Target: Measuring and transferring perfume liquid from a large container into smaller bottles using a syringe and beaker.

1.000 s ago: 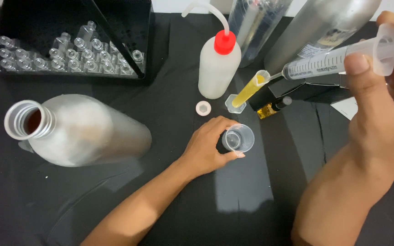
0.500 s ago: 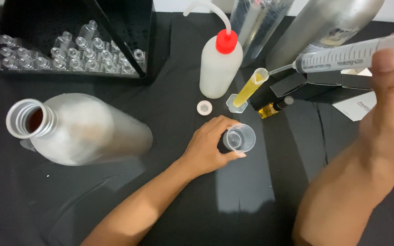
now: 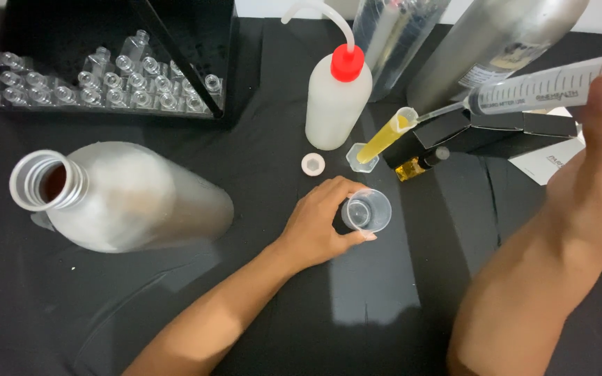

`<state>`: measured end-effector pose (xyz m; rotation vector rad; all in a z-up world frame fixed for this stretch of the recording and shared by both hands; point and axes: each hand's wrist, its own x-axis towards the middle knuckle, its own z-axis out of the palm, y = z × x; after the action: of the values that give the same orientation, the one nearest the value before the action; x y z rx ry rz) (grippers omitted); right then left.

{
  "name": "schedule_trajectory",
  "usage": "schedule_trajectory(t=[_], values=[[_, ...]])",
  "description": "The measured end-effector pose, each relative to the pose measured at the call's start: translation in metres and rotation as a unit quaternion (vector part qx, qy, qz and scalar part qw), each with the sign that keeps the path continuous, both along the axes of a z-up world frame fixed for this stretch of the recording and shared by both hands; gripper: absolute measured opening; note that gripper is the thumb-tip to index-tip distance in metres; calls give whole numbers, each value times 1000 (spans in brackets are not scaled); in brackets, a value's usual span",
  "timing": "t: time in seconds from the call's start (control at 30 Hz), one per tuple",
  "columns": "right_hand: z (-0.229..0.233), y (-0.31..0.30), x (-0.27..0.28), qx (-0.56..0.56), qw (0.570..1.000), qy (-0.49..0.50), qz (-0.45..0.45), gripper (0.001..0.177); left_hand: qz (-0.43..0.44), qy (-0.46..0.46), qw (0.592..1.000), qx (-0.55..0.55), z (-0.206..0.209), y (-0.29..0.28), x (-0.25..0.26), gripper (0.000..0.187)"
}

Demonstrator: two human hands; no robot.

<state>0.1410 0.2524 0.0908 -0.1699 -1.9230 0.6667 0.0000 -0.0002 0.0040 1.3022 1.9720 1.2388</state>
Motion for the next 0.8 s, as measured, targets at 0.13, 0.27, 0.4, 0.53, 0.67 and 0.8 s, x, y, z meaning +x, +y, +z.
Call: schedule_trajectory(t=[0.13, 0.27, 0.4, 0.53, 0.67, 0.8], values=[[-14, 9, 5, -101, 994, 20, -38, 20, -5, 2, 1000, 17, 1, -1, 0, 59], [-9, 4, 2, -53, 997, 41, -37, 14, -11, 4, 1000, -1, -3, 0, 0, 61], [-13, 10, 4, -121, 991, 21, -49, 24, 1, 10, 1000, 13, -5, 0, 1, 60], [-9, 3, -2, -104, 994, 36, -29, 20, -1, 13, 1000, 2, -5, 0, 0, 60], [-6, 5, -9, -52, 999, 8, 5, 14, -13, 14, 1000, 24, -6, 0, 0, 59], [5, -15, -27, -5, 995, 73, 75, 24, 1, 11, 1000, 7, -4, 0, 1, 62]])
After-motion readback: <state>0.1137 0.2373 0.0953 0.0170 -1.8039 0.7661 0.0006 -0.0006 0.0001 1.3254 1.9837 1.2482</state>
